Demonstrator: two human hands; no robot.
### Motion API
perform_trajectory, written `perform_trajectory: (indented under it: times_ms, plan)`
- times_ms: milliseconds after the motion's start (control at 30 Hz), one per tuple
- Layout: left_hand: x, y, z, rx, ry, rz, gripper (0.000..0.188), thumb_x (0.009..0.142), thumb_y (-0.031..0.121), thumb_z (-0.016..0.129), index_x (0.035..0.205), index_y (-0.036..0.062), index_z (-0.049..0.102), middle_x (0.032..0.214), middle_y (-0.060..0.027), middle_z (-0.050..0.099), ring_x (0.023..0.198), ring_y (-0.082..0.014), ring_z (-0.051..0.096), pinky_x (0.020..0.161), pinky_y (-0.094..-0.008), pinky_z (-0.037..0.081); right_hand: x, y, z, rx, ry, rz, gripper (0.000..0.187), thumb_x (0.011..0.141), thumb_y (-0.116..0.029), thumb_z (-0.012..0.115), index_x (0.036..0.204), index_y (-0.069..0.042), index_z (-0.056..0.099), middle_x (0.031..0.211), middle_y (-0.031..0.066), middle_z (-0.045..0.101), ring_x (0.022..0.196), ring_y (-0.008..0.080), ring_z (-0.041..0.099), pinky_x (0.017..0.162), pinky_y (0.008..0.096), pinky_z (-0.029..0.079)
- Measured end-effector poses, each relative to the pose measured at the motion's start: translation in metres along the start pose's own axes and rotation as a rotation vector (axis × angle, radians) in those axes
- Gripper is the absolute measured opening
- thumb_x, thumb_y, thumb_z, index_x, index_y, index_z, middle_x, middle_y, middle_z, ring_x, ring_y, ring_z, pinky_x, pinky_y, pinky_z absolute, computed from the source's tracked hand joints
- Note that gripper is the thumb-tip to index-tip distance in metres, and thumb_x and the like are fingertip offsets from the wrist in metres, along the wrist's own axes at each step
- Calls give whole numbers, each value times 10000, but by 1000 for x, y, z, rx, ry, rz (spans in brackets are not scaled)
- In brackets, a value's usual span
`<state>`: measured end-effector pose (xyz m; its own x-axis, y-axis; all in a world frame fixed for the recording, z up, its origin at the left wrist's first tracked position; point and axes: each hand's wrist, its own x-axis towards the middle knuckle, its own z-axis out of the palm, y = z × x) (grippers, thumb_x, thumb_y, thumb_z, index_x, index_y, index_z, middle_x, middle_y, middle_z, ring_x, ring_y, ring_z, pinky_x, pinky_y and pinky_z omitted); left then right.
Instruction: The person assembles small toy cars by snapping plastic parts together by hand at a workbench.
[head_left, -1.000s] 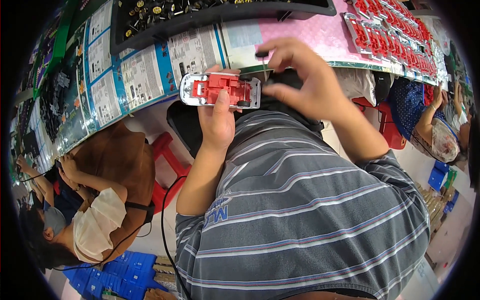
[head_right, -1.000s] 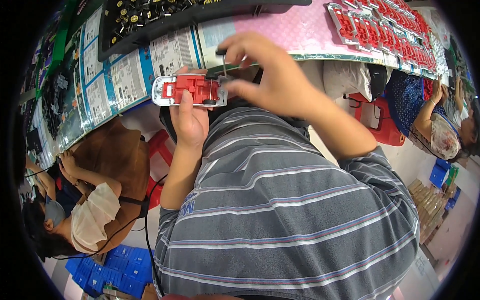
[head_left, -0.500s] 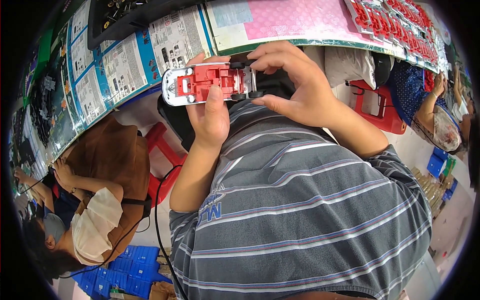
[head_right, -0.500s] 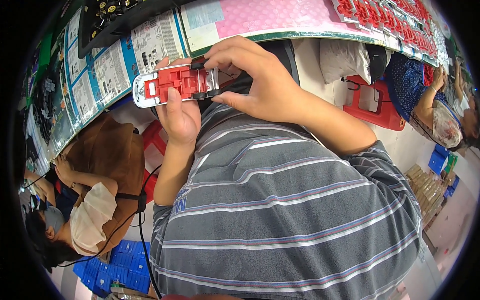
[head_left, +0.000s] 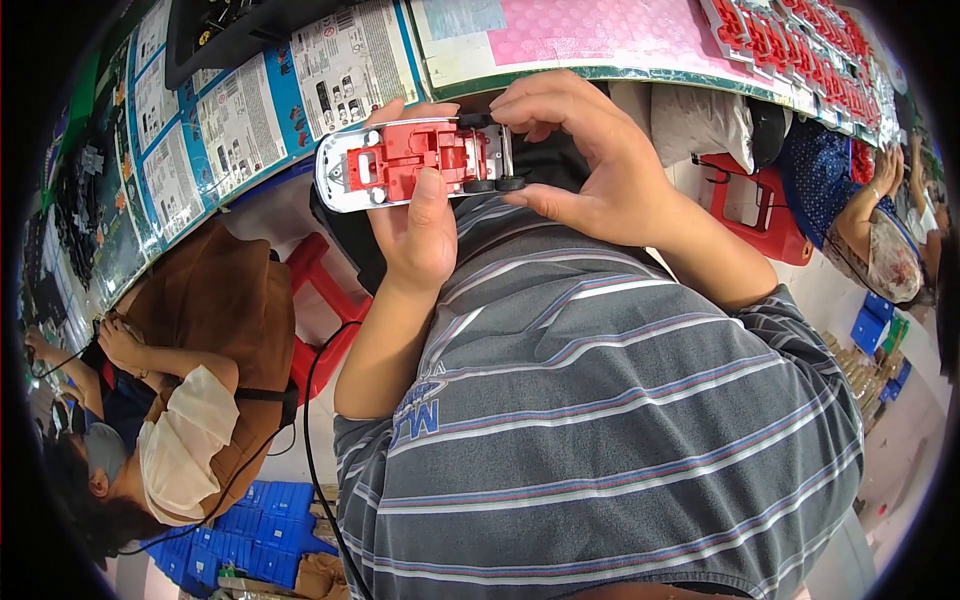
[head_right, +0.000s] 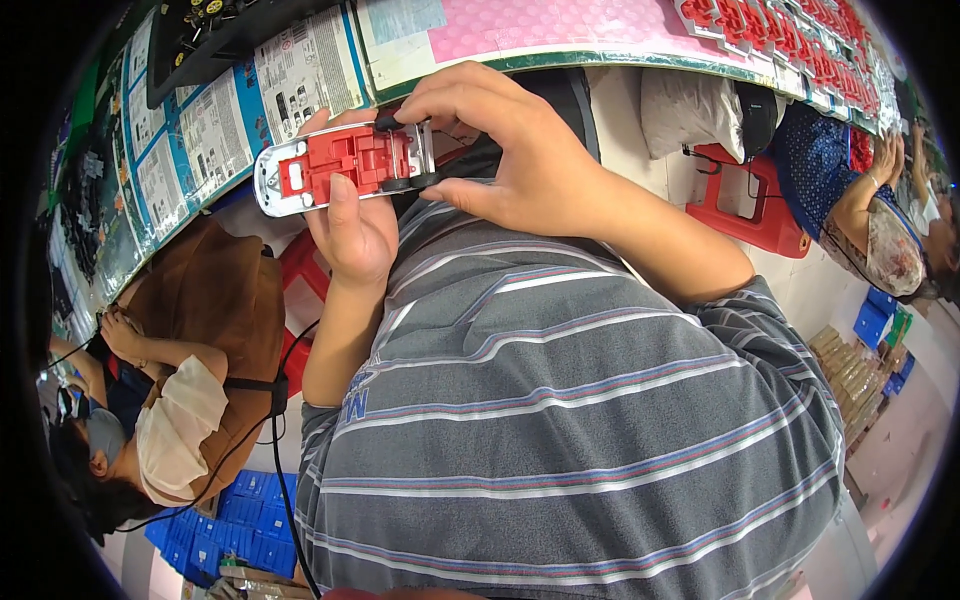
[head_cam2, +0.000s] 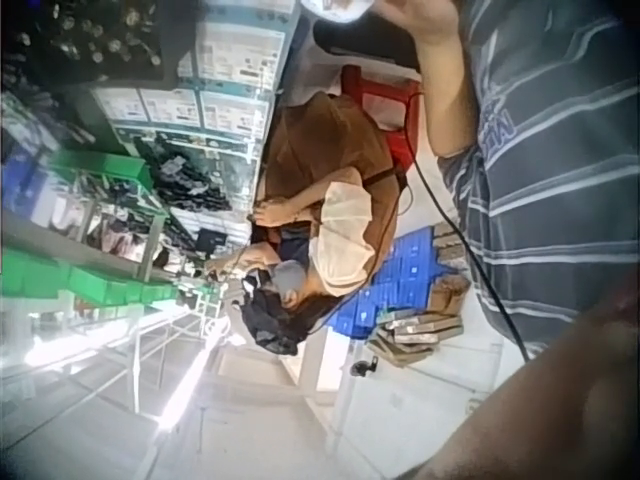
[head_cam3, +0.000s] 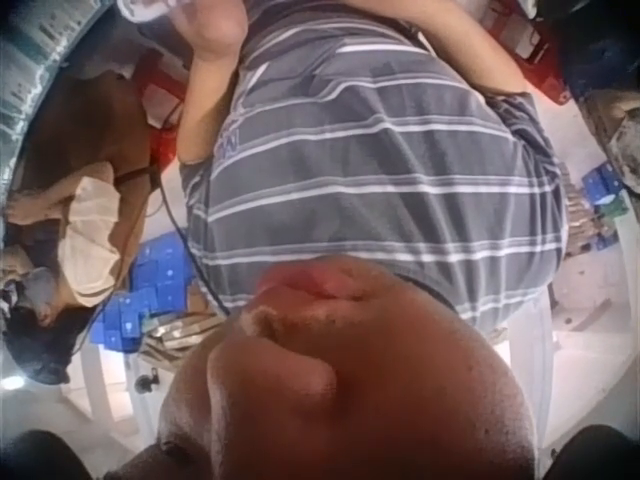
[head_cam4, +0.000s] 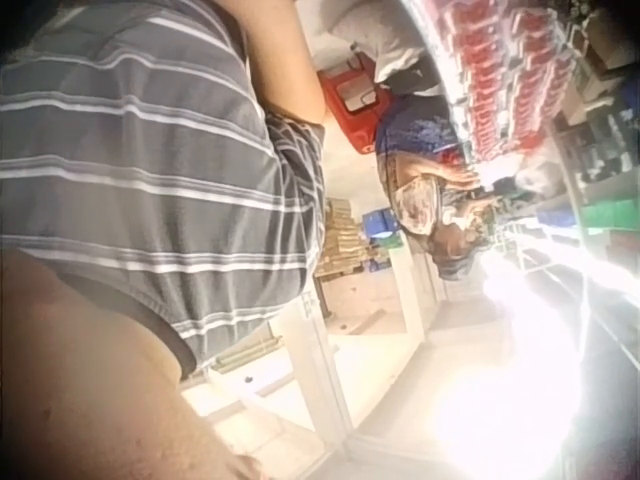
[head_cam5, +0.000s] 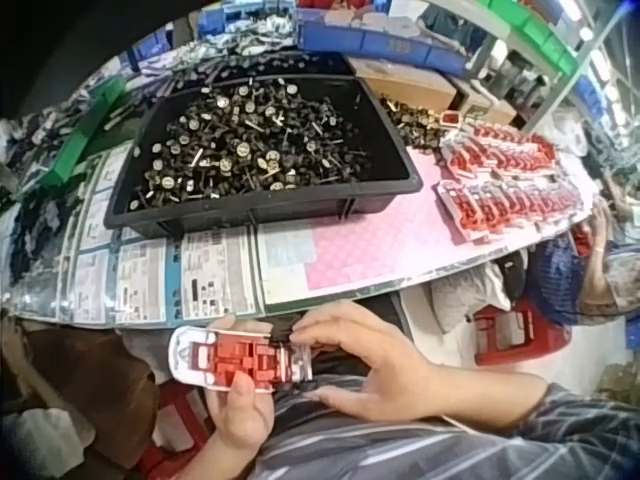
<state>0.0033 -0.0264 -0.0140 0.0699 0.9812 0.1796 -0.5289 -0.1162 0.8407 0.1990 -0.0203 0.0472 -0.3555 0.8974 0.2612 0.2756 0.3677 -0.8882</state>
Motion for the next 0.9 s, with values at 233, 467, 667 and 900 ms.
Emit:
perform_trajectory:
  times_ms: [233,467,667,900]
  plan:
    - [4,0,-1,-3,-13,2,637,988,220,607,1486,-35,303,1331,-255,546,1194,-268,568,1041,-401,463,-1,1,-2,-15,3,-18,631,696,8,852,1279,-67,623,1247,111,594,1039,228,635,895,328,559]
    - [0,1,1,6,15,-15,641,986,227,607,1485,-38,304,1328,-255,550,1189,-266,572,1042,-397,464,-2,3,-2,-18,5,-6,679,684,-39,876,1308,-57,610,1227,118,603,1021,237,632,903,343,545]
    - [-2,2,0,16,20,-17,635,988,230,611,1481,-36,310,1331,-247,552,1185,-260,578,1032,-393,477,-3,-1,1,10,2,27,696,675,-29,875,1317,-62,606,1223,112,600,1004,223,631,882,336,551]
    - [-2,1,-1,2,11,-8,616,991,214,608,1475,-32,315,1331,-249,551,1177,-254,583,1024,-390,483,-2,2,2,3,-4,25,703,679,-25,873,1326,-67,601,1224,109,599,996,217,632,874,335,554]
